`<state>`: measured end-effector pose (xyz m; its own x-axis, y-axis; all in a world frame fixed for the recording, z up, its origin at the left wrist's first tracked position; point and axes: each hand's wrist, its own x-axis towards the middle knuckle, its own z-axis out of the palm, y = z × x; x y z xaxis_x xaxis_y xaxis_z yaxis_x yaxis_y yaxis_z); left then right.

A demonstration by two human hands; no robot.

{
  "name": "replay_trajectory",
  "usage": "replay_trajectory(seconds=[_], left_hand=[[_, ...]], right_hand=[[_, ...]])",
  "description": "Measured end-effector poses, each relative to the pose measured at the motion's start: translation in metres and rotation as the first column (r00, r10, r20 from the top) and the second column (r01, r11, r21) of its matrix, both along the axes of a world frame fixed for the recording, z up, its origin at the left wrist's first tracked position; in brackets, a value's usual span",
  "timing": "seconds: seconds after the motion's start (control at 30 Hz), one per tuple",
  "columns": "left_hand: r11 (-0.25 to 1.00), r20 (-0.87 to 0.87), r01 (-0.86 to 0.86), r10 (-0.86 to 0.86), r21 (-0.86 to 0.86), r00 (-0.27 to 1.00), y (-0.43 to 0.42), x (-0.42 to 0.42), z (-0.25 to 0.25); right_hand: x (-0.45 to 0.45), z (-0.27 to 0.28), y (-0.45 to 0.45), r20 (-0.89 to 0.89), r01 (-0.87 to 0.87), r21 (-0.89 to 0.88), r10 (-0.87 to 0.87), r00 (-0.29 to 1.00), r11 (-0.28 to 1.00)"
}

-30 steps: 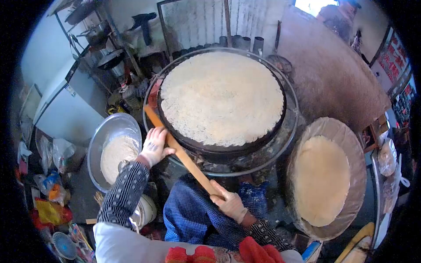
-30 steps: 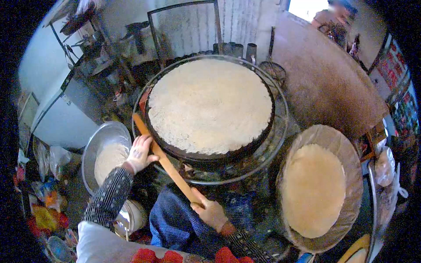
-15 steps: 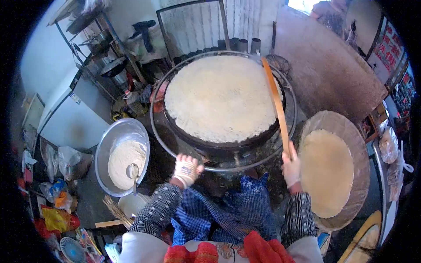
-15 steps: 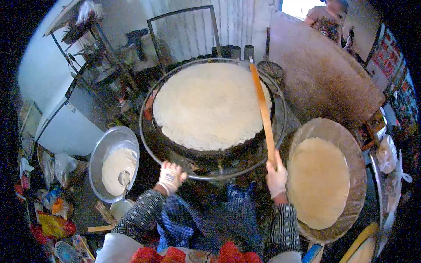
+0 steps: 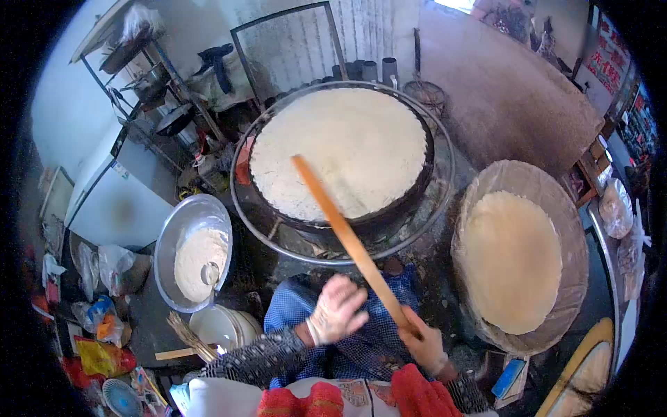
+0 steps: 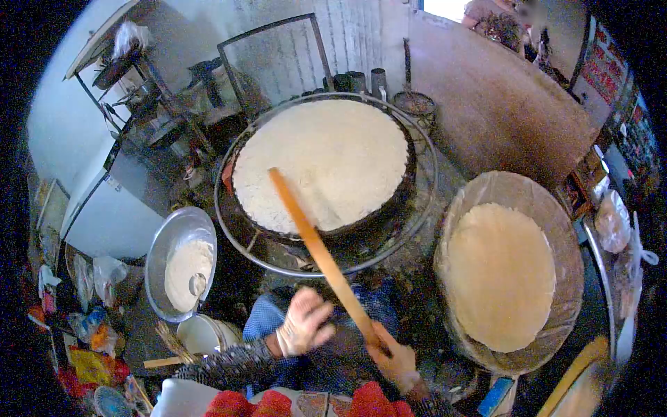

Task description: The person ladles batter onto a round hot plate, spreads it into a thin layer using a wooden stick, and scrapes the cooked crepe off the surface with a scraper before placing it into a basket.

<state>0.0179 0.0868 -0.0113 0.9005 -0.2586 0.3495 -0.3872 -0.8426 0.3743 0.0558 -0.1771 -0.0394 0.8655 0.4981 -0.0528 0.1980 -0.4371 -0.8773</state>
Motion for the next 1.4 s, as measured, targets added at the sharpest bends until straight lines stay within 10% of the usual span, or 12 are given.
replay_trajectory(seconds=[0.03, 0.17, 0.27, 0.37, 0.57, 0.77, 1.03, 1.1, 1.27, 1.37, 1.4], left_hand=[[0.996, 0.144, -0.089, 0.089, -0.003, 0.986, 0.002, 0.016, 0.016], [0.966, 0.111, -0.002, -0.027, 0.258, 0.993, -0.001, 0.114, 0.048], [0.955, 0.139, 0.128, -0.17, 0.268, 0.976, -0.013, 0.186, 0.048], [0.937, 0.1, 0.117, -0.158, 0.33, 0.982, -0.005, 0.236, 0.017], [0.882, -0.04, 0.052, -0.038, 0.469, 0.999, 0.099, 0.271, -0.015], [0.923, 0.053, -0.151, 0.142, 0.354, 0.988, 0.206, 0.251, -0.024], [0.794, 0.0, -0.441, 0.486, 0.418, 0.874, 0.312, 0.103, -0.018], [0.767, 0.013, -0.464, 0.512, 0.443, 0.859, 0.312, 0.061, -0.027], [0.852, 0.096, -0.352, 0.342, 0.388, 0.935, 0.188, 0.102, 0.026], [0.973, 0.148, -0.022, -0.013, 0.231, 0.989, 0.104, 0.189, 0.041], [0.973, 0.205, 0.056, -0.103, 0.222, 0.973, 0.081, 0.221, 0.031]], right_hand=[[-0.015, 0.003, -0.016, 0.099, 0.054, 0.047, -0.058, 0.993, 0.997], [-0.057, 0.002, -0.054, -0.716, 0.53, 0.097, -0.311, 0.625, 0.842], [-0.063, -0.016, -0.027, -0.856, 0.797, 0.151, -0.326, 0.401, 0.584], [-0.044, -0.006, 0.011, -0.665, 0.673, 0.339, -0.338, 0.665, 0.657], [0.033, 0.015, 0.062, -0.805, 0.45, 0.359, 0.027, 0.593, 0.818], [0.081, -0.022, 0.126, -0.531, 0.142, 0.477, 0.156, 0.833, 0.868], [0.095, -0.006, 0.202, -0.596, -0.242, 0.244, 0.343, 0.726, 0.939], [0.08, -0.023, 0.2, -0.329, -0.404, 0.134, 0.425, 0.843, 0.905], [0.029, -0.015, 0.09, -0.202, -0.181, -0.048, 0.168, 0.965, 0.982], [0.002, -0.034, 0.027, 0.254, 0.157, 0.036, -0.161, 0.954, 0.987], [0.002, -0.014, 0.029, 0.048, 0.295, 0.117, -0.302, 0.952, 0.948]])
